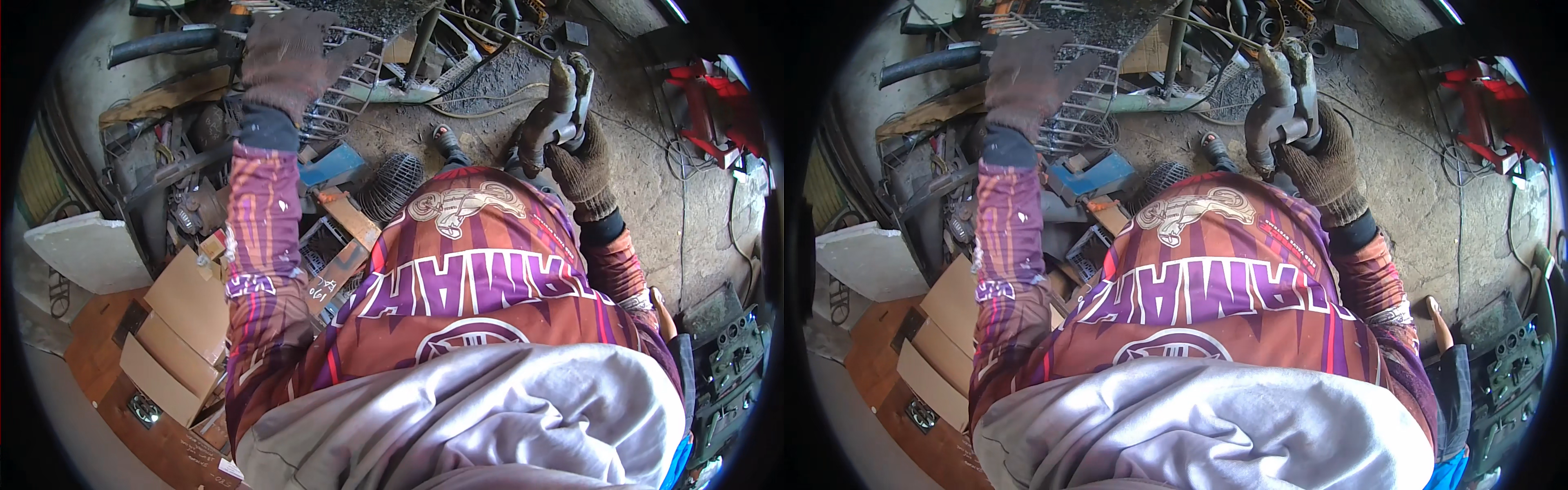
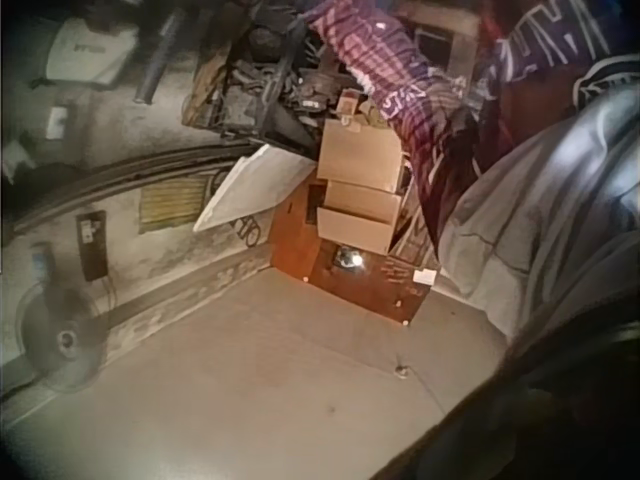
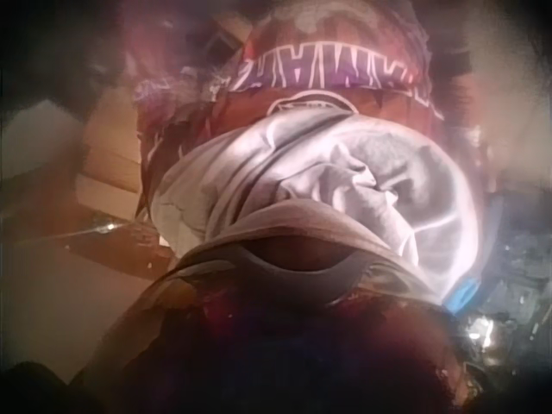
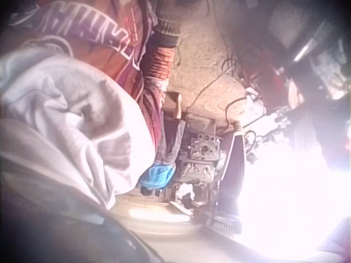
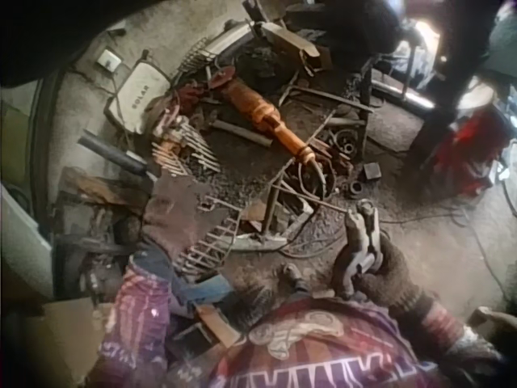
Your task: The person positions a metal grid on a workbench, aligns a metal piece, and uses a welding torch to join the metal parts while wearing gloves.
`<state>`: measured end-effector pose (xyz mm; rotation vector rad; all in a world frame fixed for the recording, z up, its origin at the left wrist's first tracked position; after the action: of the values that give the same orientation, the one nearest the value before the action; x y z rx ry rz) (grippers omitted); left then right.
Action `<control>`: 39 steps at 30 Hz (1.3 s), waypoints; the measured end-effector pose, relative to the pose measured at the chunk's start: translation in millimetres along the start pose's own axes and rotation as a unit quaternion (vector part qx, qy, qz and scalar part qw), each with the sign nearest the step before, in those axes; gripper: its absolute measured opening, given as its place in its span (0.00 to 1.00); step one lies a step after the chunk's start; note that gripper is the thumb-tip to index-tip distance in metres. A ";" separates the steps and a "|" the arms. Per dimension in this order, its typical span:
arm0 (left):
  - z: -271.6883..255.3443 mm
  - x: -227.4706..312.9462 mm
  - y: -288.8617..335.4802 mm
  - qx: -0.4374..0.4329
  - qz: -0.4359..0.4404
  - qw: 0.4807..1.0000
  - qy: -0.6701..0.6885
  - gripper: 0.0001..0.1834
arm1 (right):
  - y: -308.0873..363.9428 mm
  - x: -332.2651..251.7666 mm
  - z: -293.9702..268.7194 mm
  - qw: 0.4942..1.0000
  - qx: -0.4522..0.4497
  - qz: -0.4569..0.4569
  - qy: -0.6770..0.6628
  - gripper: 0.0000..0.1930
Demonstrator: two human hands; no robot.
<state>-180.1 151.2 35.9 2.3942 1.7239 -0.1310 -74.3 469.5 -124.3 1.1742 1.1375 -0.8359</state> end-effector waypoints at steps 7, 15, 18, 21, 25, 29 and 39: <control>-15.8 -20.7 -4.8 -0.143 -0.070 0.982 0.100 0.31 | 0.1 -19.1 -0.1 0.999 -0.008 -0.049 0.015 0.29; -41.5 -89.8 70.8 0.011 -0.100 0.798 0.594 0.20 | 8.3 -18.1 -5.5 0.999 0.021 -0.023 -0.014 0.33; -68.4 -103.7 102.7 0.168 -0.095 0.830 0.524 0.15 | 7.4 -6.9 -11.0 0.999 0.031 -0.037 -0.007 0.31; -76.2 -97.2 120.2 0.229 -0.089 0.808 0.535 0.03 | 4.4 -3.6 -11.4 0.999 0.022 -0.035 -0.018 0.29; -83.9 -87.2 132.1 0.301 -0.132 0.809 0.487 0.26 | -3.4 -9.4 -5.6 0.999 0.009 -0.033 -0.022 0.27; -88.2 -82.6 142.9 0.339 -0.200 0.779 0.489 0.22 | -5.5 -25.1 2.5 0.998 0.001 -0.067 -0.011 0.28; -110.1 -58.3 156.1 0.270 -0.347 0.784 0.438 0.26 | 6.7 -27.8 11.1 0.998 0.003 -0.056 -0.009 0.28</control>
<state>-55.3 71.5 169.9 2.0909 3.3573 0.5671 -72.5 458.5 -95.7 1.1139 1.1942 -0.9340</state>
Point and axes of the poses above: each hand's wrist, its own y-axis away from the middle knuckle, its own z-axis out of the palm, x = y × z, the point moved 6 cm from there along -y, towards the middle knuckle, and after that the axes turned 10 degrees about y, right-handed, at the moved point
